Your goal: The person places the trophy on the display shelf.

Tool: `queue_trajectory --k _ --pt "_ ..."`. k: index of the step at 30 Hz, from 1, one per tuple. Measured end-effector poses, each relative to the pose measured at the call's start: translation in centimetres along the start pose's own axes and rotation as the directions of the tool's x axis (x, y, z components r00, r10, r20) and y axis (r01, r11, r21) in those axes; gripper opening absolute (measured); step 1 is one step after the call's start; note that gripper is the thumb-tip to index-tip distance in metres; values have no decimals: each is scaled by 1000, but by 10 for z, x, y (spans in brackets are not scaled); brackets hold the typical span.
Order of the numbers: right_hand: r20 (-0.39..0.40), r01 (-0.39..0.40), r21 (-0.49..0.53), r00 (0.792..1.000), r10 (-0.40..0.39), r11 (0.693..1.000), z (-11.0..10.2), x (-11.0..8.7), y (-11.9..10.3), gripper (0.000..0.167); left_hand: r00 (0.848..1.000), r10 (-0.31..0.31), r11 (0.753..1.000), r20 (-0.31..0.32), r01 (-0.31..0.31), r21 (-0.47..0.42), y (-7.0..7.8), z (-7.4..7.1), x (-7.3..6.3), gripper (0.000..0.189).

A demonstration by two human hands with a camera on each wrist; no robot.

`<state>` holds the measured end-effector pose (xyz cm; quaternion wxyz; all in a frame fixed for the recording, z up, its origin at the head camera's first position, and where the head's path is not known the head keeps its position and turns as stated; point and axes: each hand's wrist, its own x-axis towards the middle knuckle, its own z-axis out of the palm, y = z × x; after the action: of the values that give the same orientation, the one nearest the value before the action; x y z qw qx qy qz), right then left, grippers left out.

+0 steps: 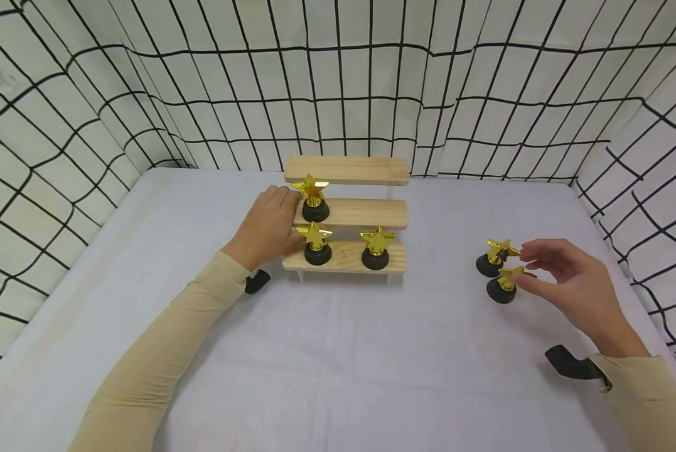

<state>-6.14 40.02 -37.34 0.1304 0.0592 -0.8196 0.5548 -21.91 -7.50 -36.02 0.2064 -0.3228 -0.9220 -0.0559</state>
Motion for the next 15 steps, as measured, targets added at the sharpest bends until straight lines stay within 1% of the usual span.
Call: queue_trajectory --k 1,3,4,8,15 --pt "6 -4 -46 1000 4 999 0 -1 3 54 1000 -1 1000 1 1 -3 0 0 0 50" --pt "9 -25 -155 1000 27 988 0 -3 8 55 1000 -4 1000 8 4 -9 0 0 0 50" --pt "12 -42 -187 999 45 981 0 -4 10 56 1000 -5 1000 12 5 -10 0 0 1 50" --pt "34 -103 -214 993 113 971 -2 -8 19 54 1000 -10 1000 27 10 -8 1 -1 1 52" --pt "104 -181 -277 971 217 944 -3 -12 28 57 1000 -9 1000 24 9 7 1 -2 -1 56"
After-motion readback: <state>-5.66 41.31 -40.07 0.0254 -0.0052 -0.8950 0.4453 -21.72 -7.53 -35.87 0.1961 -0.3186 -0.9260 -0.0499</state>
